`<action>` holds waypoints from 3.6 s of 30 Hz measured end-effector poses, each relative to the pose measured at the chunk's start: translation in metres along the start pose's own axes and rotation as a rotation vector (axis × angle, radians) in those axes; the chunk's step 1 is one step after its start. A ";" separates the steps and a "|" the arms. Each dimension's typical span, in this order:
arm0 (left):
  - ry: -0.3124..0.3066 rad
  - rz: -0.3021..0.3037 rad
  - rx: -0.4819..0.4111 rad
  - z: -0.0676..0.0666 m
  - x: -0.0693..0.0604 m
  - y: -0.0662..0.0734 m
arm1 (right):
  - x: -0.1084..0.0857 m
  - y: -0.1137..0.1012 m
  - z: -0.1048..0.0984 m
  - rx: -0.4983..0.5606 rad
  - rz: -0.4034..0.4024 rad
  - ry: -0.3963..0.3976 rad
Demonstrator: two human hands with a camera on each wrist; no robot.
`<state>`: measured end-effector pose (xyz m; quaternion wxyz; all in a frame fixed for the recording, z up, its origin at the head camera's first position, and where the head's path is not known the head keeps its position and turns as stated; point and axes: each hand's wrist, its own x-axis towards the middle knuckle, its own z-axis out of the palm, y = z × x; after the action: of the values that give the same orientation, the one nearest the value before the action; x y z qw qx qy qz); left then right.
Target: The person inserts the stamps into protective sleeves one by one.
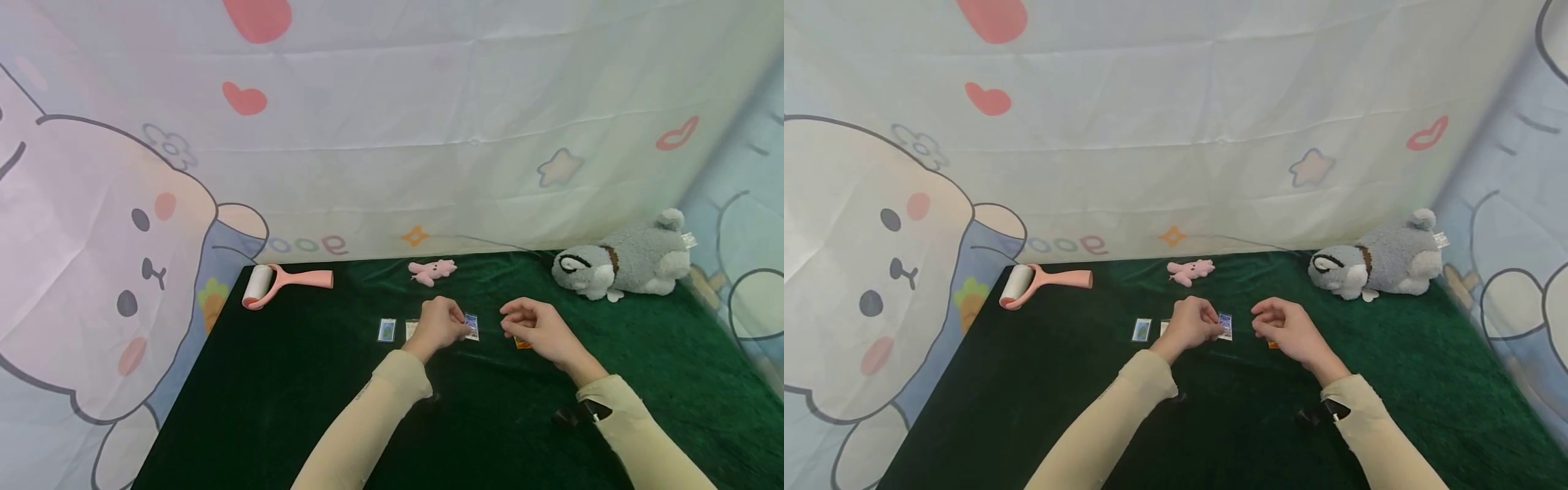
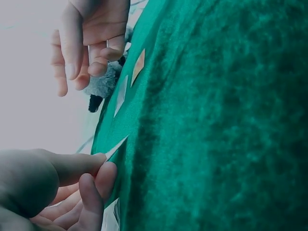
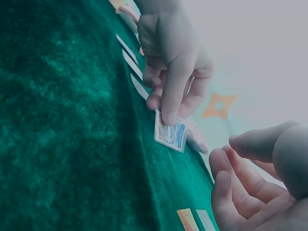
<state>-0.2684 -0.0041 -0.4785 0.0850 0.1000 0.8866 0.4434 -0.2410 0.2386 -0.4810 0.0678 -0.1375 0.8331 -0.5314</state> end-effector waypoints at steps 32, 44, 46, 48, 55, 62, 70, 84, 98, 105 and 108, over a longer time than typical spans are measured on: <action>0.003 0.118 0.069 -0.001 0.001 0.006 | -0.013 0.012 -0.021 -0.074 0.050 0.033; -0.003 0.199 0.030 0.012 0.001 0.020 | -0.017 0.024 -0.027 -0.074 0.079 -0.012; -0.010 0.199 0.018 0.015 0.002 0.023 | -0.016 0.025 -0.027 -0.078 0.081 -0.010; -0.016 0.200 0.010 0.017 0.003 0.024 | -0.016 0.026 -0.027 -0.087 0.073 -0.015; -0.001 0.220 0.028 0.026 0.011 0.030 | -0.016 0.027 -0.025 -0.113 0.067 -0.017; -0.007 0.222 0.039 0.031 0.018 0.038 | -0.016 0.026 -0.026 -0.105 0.067 -0.021; -0.020 0.194 0.040 0.036 0.022 0.040 | -0.015 0.030 -0.028 -0.144 0.038 -0.024; -0.060 0.189 0.025 0.047 0.033 0.042 | -0.016 0.029 -0.038 -0.183 0.012 -0.039; -0.003 0.120 0.111 0.064 0.041 0.045 | -0.020 0.031 -0.044 -0.110 0.044 -0.035; 0.007 0.090 0.198 0.074 0.044 0.047 | -0.022 0.031 -0.046 -0.100 0.099 -0.039; 0.016 0.097 0.209 0.075 0.046 0.047 | -0.022 0.030 -0.047 -0.121 0.099 -0.035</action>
<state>-0.2902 0.0927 -0.4882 0.0454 0.1473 0.9228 0.3531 -0.2369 0.2978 -0.4890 0.0998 -0.1093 0.8681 -0.4738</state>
